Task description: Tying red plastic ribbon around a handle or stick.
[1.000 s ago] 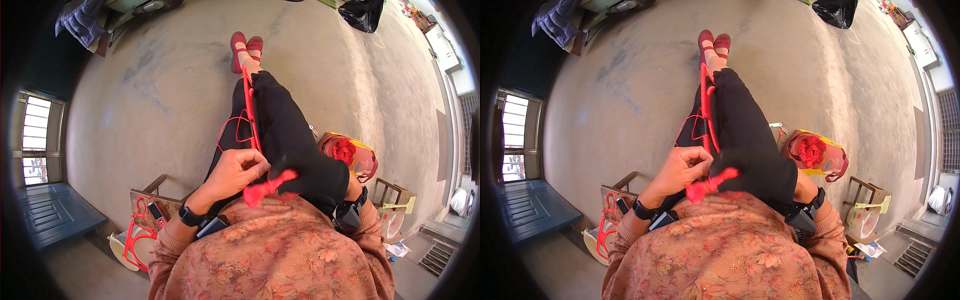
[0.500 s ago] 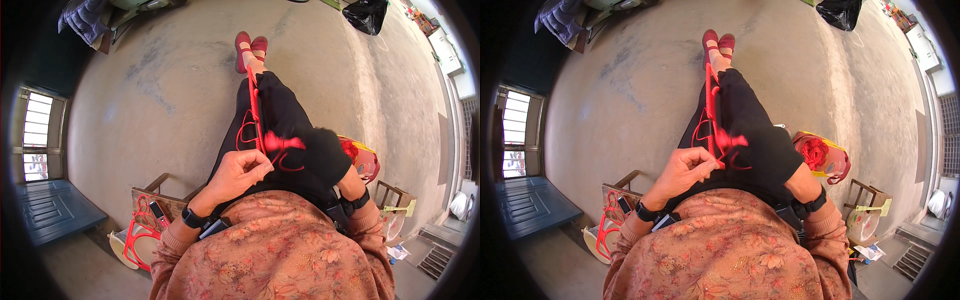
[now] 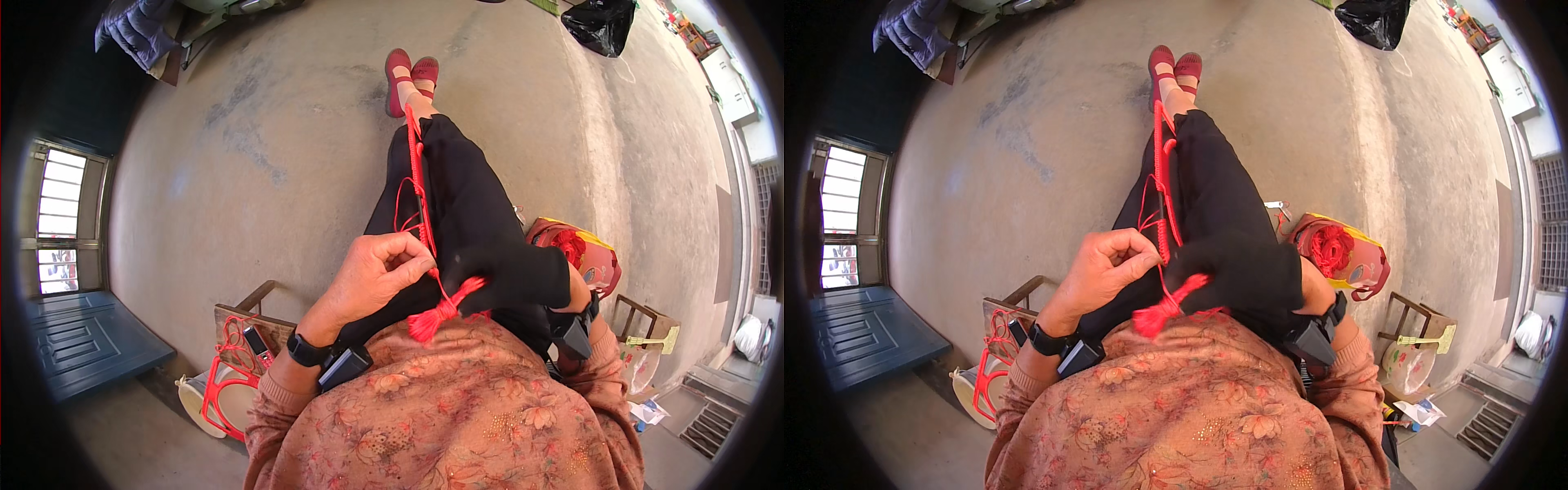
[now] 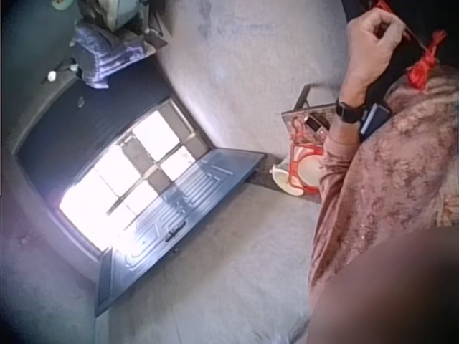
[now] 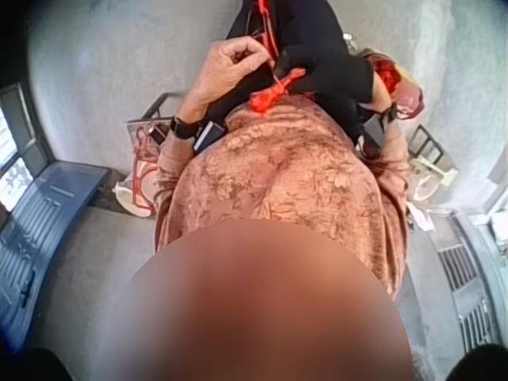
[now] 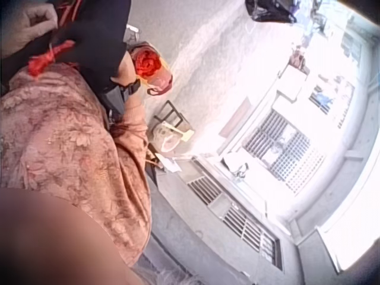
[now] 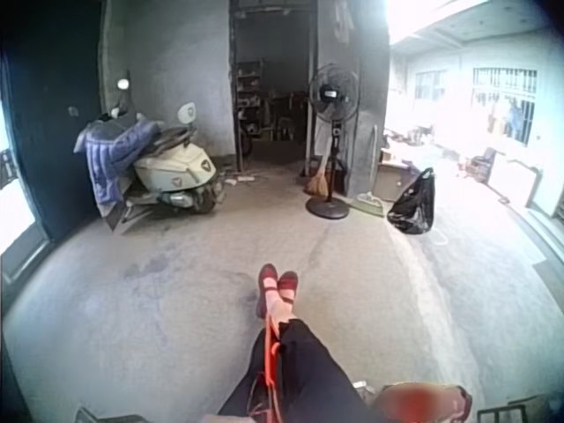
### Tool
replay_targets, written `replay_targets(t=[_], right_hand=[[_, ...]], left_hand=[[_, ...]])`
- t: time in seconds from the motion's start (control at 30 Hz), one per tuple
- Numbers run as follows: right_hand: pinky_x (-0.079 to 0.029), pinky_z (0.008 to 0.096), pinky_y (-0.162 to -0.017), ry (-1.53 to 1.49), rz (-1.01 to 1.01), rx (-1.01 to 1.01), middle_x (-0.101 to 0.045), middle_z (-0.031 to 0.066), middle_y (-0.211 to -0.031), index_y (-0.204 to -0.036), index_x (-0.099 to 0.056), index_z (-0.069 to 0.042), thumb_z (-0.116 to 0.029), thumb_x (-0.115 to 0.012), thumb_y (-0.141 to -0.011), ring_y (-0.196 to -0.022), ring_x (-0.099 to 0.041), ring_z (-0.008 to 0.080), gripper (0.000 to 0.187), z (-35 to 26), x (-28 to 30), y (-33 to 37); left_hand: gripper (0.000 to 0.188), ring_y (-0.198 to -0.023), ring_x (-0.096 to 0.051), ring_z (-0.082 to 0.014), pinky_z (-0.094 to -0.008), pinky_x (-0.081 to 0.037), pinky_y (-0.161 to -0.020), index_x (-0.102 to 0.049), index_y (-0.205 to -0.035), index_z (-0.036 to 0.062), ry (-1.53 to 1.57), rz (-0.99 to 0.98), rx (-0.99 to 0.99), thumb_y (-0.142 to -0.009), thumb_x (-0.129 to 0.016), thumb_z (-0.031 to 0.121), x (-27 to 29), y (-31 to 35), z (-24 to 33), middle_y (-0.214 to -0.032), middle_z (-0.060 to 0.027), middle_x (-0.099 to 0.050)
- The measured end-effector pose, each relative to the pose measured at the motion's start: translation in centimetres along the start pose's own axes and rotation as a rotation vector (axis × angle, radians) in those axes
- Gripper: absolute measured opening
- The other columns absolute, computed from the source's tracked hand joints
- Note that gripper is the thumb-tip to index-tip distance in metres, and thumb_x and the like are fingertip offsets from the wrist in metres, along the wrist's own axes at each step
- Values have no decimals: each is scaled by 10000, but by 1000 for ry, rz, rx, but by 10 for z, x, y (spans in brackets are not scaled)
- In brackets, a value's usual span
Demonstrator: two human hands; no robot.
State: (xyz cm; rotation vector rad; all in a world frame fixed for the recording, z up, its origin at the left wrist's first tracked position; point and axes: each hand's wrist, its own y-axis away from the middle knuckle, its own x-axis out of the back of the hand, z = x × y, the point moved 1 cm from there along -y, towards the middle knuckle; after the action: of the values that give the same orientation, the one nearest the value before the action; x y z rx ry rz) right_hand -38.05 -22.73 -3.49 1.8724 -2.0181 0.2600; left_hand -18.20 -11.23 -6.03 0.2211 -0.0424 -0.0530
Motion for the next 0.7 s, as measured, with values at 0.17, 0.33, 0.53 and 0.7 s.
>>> replay_targets(t=[0.17,0.33,0.53,0.7], right_hand=[[-517,302,-700,-151,765,-85,-668,45,-910,-1020,-651,-64,-80,-691,-816,-767,-650,180,208,20,4,-21],[-509,318,-715,-92,47,-220,-673,70,-857,-999,-675,-96,-97,-734,-780,-830,-657,183,227,19,5,-7],[-478,284,-814,-484,369,-70,-637,65,-995,-983,-628,-6,-80,-711,-800,-897,-596,126,215,-11,-5,-31],[-482,280,-749,-530,990,-38,-629,73,-962,-965,-610,-2,-43,-672,-820,-846,-589,118,163,-11,1,-42]], left_hand=[[105,-644,-519,-9,-163,-417,-549,-659,-927,27,112,37,-70,-923,-642,131,0,0,8,-743,46,-589],[112,-597,-501,2,-150,-383,-498,-669,-946,40,146,127,-35,-933,-628,144,15,-1,12,-736,43,-595],[176,-547,-469,-11,-176,-363,-473,-681,-976,25,275,295,-63,-964,-584,171,2,-16,-15,-665,53,-555],[189,-562,-450,-10,-173,-354,-498,-672,-997,20,110,224,-14,-971,-573,179,-5,-5,7,-691,45,-565]])
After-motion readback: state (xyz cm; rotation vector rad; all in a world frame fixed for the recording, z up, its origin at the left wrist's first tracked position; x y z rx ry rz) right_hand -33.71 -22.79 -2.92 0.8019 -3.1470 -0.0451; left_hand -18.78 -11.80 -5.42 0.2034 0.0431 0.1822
